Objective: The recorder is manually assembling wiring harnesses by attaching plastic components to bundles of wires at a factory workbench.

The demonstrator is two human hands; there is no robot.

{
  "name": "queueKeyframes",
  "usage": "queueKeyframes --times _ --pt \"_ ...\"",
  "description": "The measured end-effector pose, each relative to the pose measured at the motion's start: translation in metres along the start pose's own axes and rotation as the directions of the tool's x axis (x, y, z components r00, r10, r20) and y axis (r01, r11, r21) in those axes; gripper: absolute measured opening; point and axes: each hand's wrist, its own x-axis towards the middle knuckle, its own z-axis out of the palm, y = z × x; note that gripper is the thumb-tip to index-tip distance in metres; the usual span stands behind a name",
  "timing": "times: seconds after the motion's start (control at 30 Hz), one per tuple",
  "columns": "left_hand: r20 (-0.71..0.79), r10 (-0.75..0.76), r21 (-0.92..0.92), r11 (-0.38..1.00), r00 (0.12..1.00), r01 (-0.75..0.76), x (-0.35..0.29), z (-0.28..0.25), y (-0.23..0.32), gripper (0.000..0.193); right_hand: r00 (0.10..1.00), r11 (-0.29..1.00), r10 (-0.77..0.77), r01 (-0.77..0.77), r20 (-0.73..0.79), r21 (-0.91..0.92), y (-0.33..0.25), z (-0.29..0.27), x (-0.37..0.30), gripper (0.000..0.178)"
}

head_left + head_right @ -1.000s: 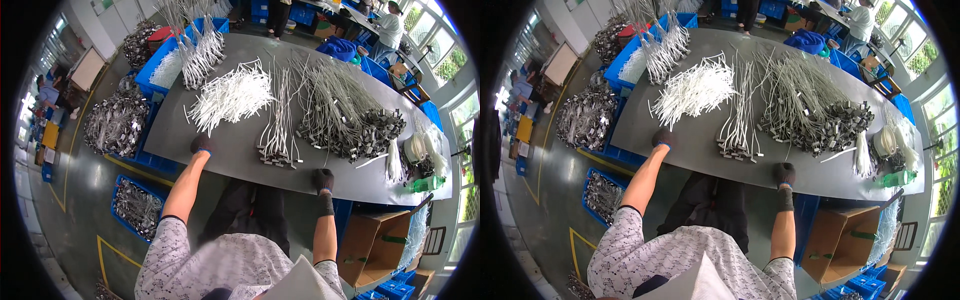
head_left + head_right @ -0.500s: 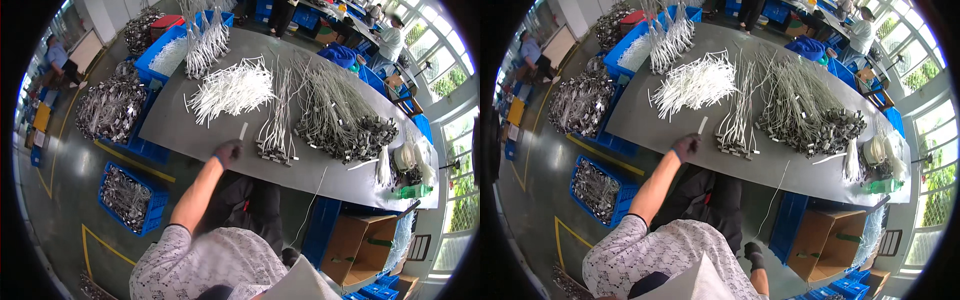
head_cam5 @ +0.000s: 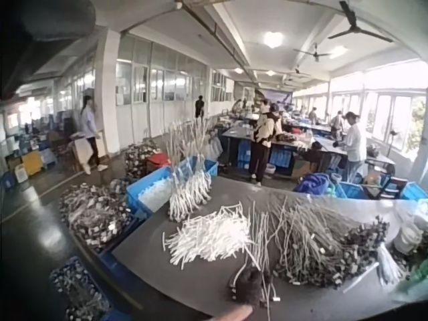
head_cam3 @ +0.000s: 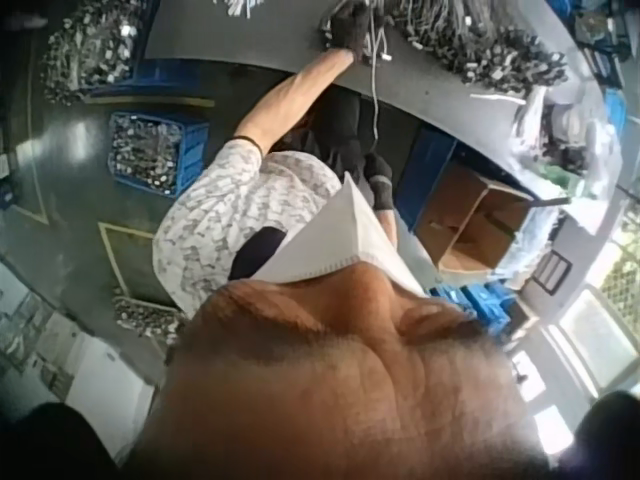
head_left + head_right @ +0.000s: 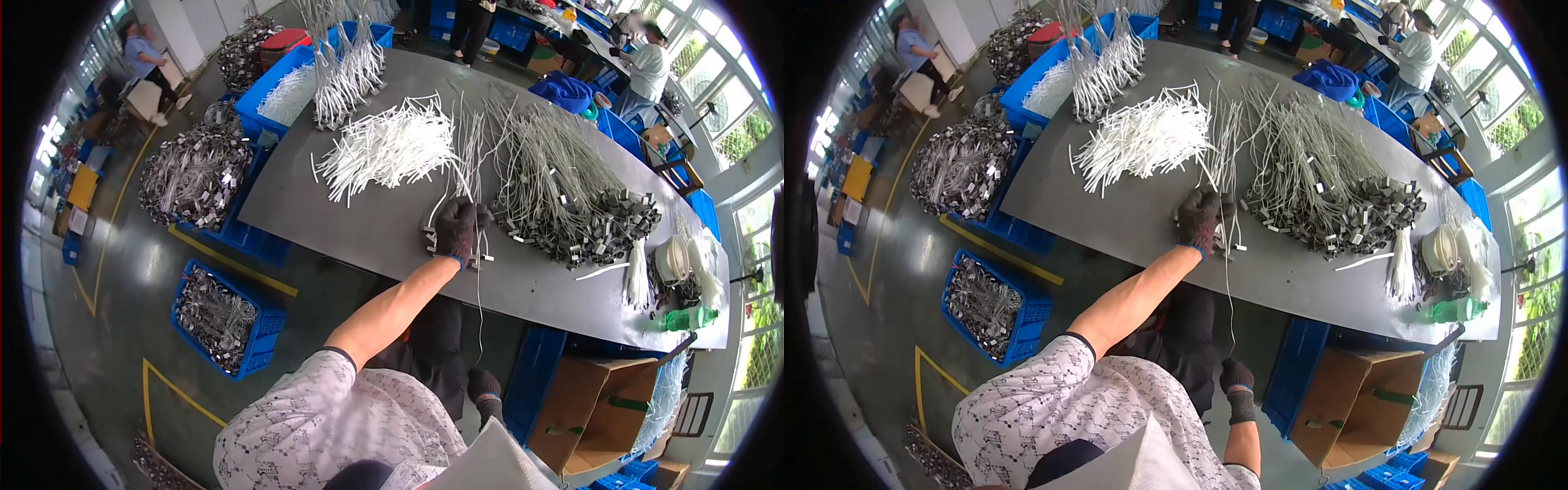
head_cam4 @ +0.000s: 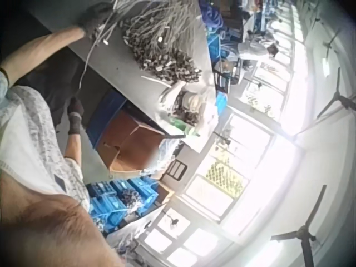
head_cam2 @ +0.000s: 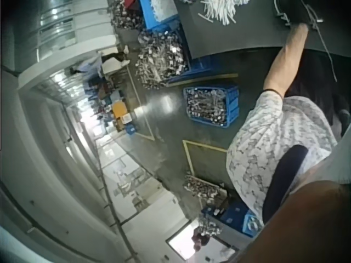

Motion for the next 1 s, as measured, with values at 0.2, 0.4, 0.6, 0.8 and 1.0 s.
queueKeyframes --times 0.2,0.4,0.6,0.8,1.0 --pt "0.069 0.151 0.145 0.976 0.986 -0.16 -0.02 -0.009 0.01 0.01 1.0 0.996 0.004 -0.005 0.02 0.092 -0.001 0.015 -0.008 0.024" --pt "0.474 -0.297 0.494 0.869 0.829 0.029 -0.019 -0.05 -0.03 0.02 0.999 0.997 -0.038 0.036 0.027 0.062 0.03 0.03 -0.007 0.025" --pt "0.392 -0.132 0.688 0.7 0.911 -0.194 -0.019 -0.055 -0.052 0.027 0.992 0.384 -0.04 0.128 -0.122 0.914 -0.063 -0.101 0.025 0.031" --pt "0.475 -0.237 0.614 0.779 0.847 -0.126 -0.067 -0.045 -0.044 0.023 0.782 0.14 0.207 0.571 -0.588 0.809 -0.121 -0.169 0.079 0.042" --pt "0.577 -0.129 0.624 0.706 0.806 -0.334 -0.073 -0.054 -0.027 0.026 0.982 -0.328 0.177 0.115 -0.059 0.938 -0.128 -0.185 0.084 0.046"
